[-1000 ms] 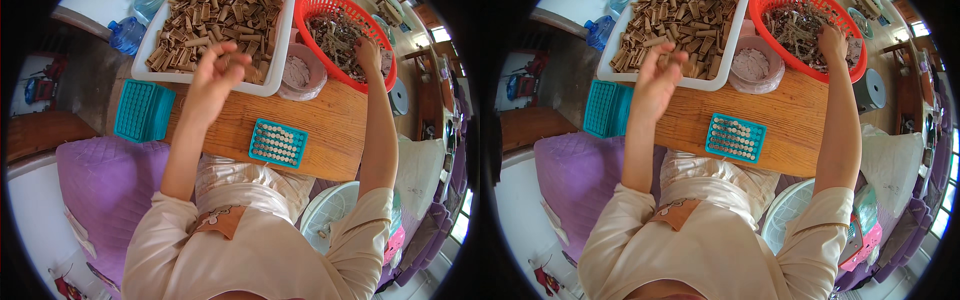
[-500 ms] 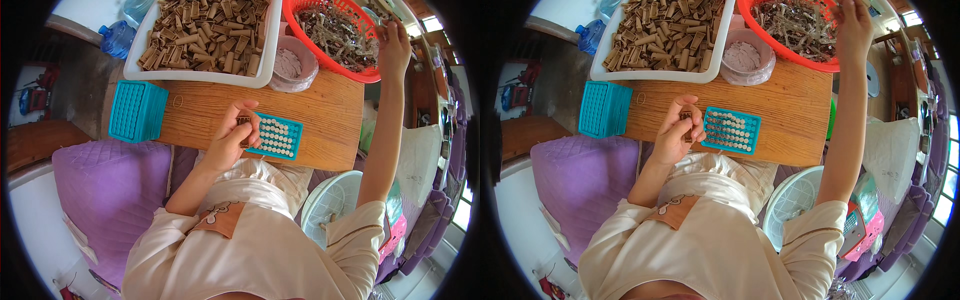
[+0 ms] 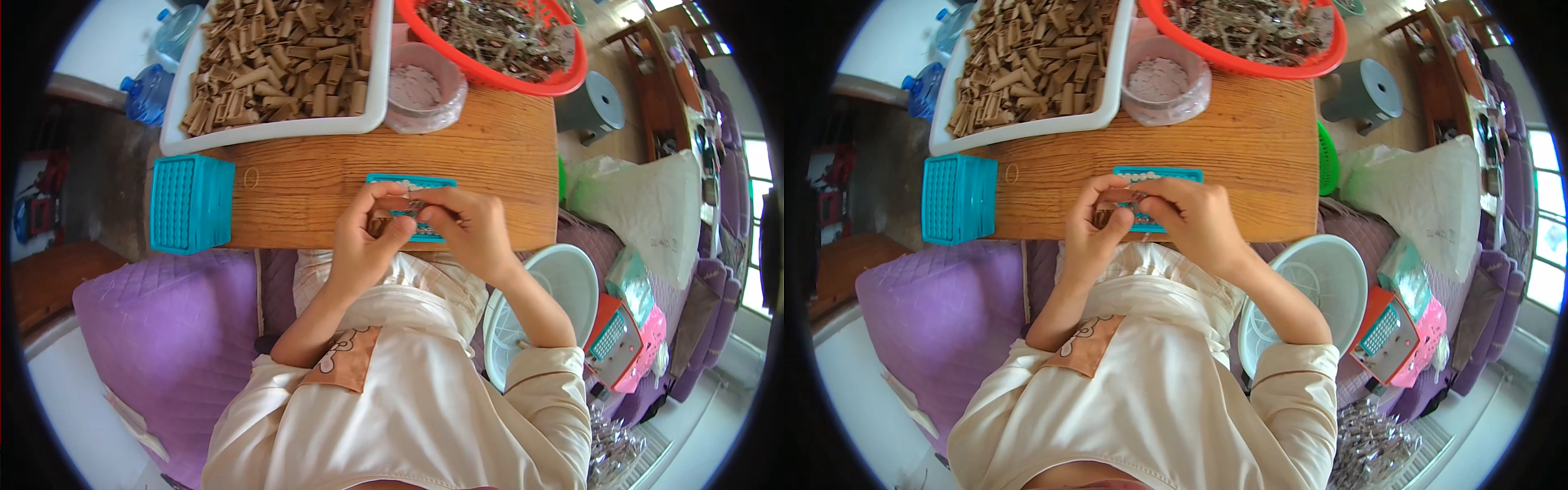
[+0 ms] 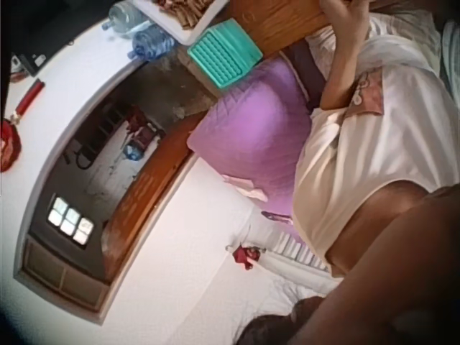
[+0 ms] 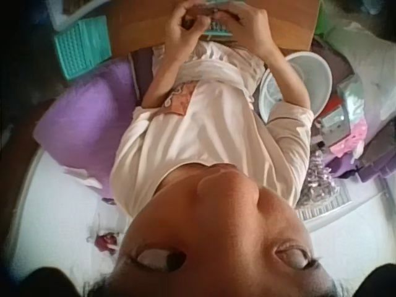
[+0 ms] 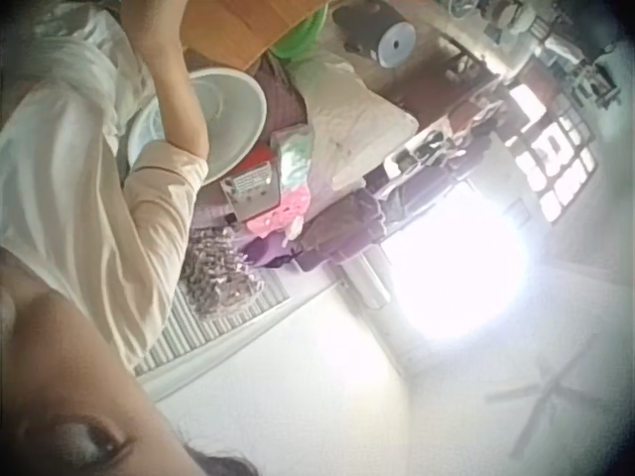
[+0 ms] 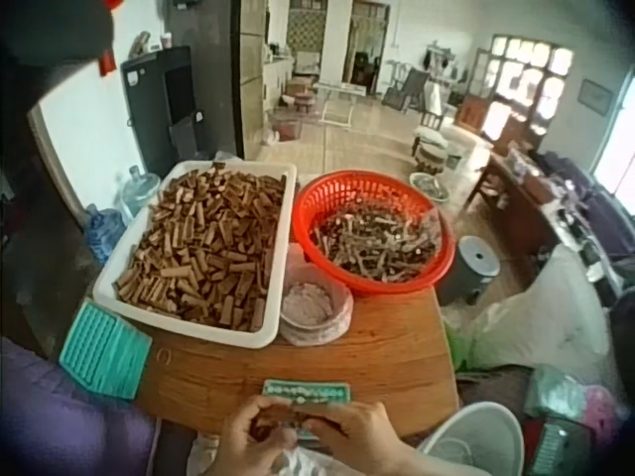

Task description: The person assembles small electronic units by taking components from trays, inserting light and battery parts into cylindrical plastic housings, and snapping the halves together by hand.

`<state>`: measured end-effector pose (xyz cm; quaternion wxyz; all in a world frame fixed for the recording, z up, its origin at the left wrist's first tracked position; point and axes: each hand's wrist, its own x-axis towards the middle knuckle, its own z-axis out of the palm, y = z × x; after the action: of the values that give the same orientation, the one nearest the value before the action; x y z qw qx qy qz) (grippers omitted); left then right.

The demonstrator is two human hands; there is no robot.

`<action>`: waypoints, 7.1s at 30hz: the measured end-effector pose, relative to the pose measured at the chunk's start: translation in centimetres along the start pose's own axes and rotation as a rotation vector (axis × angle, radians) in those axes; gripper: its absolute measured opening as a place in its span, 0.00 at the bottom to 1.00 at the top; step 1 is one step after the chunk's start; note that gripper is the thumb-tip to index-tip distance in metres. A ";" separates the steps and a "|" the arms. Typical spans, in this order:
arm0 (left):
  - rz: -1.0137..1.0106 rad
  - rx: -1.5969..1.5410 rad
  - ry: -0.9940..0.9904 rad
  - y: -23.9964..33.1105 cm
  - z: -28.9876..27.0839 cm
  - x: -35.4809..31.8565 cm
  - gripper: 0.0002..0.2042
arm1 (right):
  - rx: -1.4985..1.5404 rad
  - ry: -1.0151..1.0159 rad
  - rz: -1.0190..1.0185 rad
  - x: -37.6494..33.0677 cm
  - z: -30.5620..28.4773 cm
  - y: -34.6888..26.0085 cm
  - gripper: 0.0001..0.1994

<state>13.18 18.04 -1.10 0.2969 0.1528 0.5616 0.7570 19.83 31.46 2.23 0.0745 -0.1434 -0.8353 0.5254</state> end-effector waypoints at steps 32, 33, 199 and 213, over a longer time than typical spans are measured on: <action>-0.114 -0.144 -0.049 -2.8 -1.2 0.5 0.12 | -0.012 0.125 -0.208 -1.0 1.0 2.8 0.09; -0.144 -0.347 -0.078 -2.7 -1.2 0.5 0.14 | -0.009 0.123 -0.207 -1.0 1.0 2.7 0.09; -0.355 -0.187 -0.201 -2.0 -1.7 0.4 0.12 | -0.126 0.345 -0.311 -1.3 4.2 3.4 0.08; -0.347 0.189 -0.274 -2.2 -2.4 0.1 0.16 | -0.128 0.192 -0.196 -0.6 3.2 2.4 0.06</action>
<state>12.38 16.70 -3.92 0.4803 0.1822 0.6023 0.6110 19.93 29.50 -1.31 0.1958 -0.1152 -0.8662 0.4450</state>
